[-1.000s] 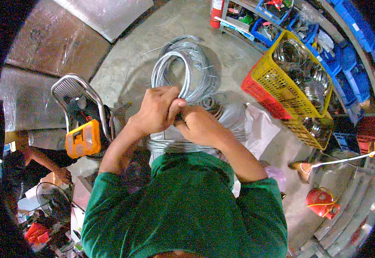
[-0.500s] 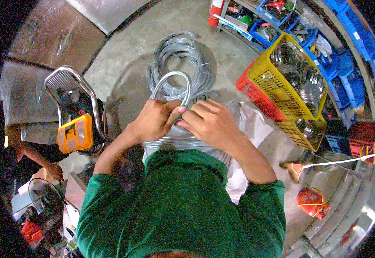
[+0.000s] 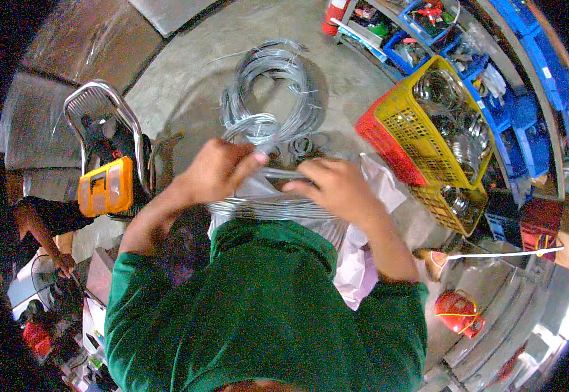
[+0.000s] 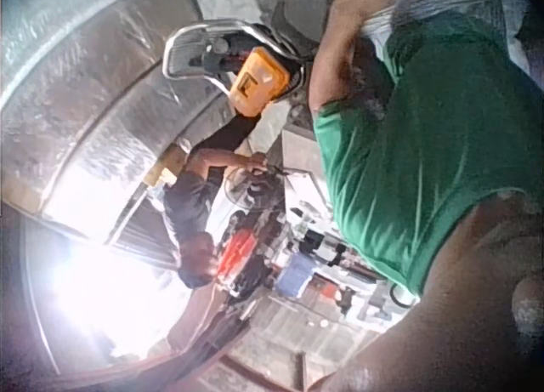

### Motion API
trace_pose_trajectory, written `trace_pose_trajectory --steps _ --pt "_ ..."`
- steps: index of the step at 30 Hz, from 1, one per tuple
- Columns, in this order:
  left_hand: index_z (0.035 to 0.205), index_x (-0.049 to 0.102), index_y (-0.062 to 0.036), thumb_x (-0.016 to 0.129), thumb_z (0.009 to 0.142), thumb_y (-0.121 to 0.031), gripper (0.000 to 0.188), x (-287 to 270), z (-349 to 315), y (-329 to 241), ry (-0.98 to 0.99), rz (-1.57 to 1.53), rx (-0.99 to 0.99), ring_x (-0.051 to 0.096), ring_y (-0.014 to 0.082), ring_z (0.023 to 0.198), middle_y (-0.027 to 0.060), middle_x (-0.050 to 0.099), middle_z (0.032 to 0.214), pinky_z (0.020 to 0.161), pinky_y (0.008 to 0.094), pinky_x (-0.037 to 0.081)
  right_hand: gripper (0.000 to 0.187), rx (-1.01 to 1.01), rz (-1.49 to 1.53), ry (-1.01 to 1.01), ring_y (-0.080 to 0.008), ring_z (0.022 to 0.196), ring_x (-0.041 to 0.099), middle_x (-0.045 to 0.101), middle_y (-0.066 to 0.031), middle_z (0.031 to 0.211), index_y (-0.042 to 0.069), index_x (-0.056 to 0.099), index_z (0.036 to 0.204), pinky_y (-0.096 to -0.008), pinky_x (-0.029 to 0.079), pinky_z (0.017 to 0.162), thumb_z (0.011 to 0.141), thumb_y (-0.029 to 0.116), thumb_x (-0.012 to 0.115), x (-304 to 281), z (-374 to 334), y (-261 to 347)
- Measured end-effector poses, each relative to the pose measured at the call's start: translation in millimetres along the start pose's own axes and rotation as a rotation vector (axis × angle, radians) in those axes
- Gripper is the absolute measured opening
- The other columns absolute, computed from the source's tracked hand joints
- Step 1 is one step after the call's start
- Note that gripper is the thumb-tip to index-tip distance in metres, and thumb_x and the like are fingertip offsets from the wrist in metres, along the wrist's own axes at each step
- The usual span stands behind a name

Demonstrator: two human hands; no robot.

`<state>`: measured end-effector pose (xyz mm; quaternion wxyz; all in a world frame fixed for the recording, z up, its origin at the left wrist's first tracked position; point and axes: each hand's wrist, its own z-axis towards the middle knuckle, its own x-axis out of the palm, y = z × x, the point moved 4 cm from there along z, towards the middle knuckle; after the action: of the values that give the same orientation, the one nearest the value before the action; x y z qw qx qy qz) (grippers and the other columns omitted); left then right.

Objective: The person coils a length of silver wire by hand into a circular bundle, repeatedly wrapping and adjusting the loops to form a neat coil. The person holds the wire with both hands, pulls it taut, and secures the coil shape.

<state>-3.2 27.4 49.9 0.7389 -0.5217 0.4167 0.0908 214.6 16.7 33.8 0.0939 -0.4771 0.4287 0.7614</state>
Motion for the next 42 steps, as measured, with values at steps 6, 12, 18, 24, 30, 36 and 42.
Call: trace_pose_trajectory --steps 6,12,18,24,30,36,42 --pt "0.066 0.046 -0.0085 0.046 0.102 -0.055 0.059 1.5 -24.0 43.7 0.134 -0.774 -0.411 0.038 0.0094 0.052 -0.0053 0.04 0.059 0.046 0.031 0.03 0.035 0.33 -0.074 -0.115 -0.0386 0.086 0.066 0.068 -0.0194 0.091 0.0 0.064 0.1 -0.0472 0.051 0.076 0.097 0.034 0.06 -58.5 -18.2 -65.4" --pt "0.061 0.035 -0.0191 0.038 0.099 -0.067 0.061 53.4 -27.2 -4.5 0.482 -1.855 -0.344 0.017 0.0077 0.039 -0.0083 0.023 0.05 0.04 0.0279 0.016 0.03 0.624 0.784 -0.728 -0.0114 0.058 0.05 0.05 -0.0001 0.068 0.006 0.058 0.091 -0.026 0.039 0.049 0.104 0.032 0.054 -22.5 15.9 -79.8" --pt "0.06 0.032 -0.0202 0.031 0.1 -0.067 0.062 52.4 0.3 3.4 0.206 -2.075 -0.179 0.012 0.0075 0.039 -0.0089 0.018 0.049 0.041 0.0284 0.013 0.029 0.175 2.483 -0.349 -0.0138 0.061 0.053 0.05 -0.0025 0.071 0.007 0.057 0.093 -0.0226 0.042 0.05 0.105 0.033 0.05 44.9 64.3 -40.9" --pt "0.061 0.027 -0.0203 0.031 0.101 -0.065 0.061 43.2 2.8 19.2 -0.14 -1.868 -0.328 0.011 0.0091 0.041 -0.0077 0.018 0.05 0.042 0.0293 0.012 0.036 0.333 2.344 -0.229 -0.0418 0.112 0.063 0.067 -0.0257 0.11 0.005 0.064 0.111 -0.0498 0.05 0.1 0.104 0.035 0.045 64.4 38.2 -24.9" --pt "0.061 0.029 -0.0162 0.038 0.102 -0.06 0.061 50.9 21.0 26.9 -0.388 -1.556 -0.355 0.017 0.0097 0.044 -0.0028 0.025 0.052 0.043 0.0298 0.016 0.042 0.48 2.099 -0.347 -0.0329 0.115 0.061 0.067 -0.0185 0.111 0.011 0.054 0.13 -0.0473 0.044 0.105 0.104 0.043 0.047 67.6 27.3 -12.0" --pt "0.061 0.033 -0.0133 0.037 0.104 -0.055 0.06 62.2 24.4 28.1 -0.541 -1.243 -0.318 0.026 0.011 0.045 -0.0006 0.033 0.054 0.044 0.0284 0.022 0.046 0.748 1.693 -0.169 -0.0267 0.085 0.069 0.068 -0.0117 0.105 0.019 0.044 0.143 -0.0355 0.055 0.057 0.1 0.011 0.057 81.5 13.8 -24.9" --pt "0.06 0.031 -0.0196 0.041 0.102 -0.058 0.058 -25.3 13.9 62.4 -0.822 -1.463 -0.324 0.018 0.0091 0.043 -0.0072 0.02 0.051 0.044 0.0287 0.016 0.032 0.515 0.693 -0.056 -0.0219 0.081 0.065 0.069 -0.0133 0.097 0.011 0.058 0.13 -0.0345 0.051 0.07 0.105 0.027 0.05 60.9 -19.6 -42.2"
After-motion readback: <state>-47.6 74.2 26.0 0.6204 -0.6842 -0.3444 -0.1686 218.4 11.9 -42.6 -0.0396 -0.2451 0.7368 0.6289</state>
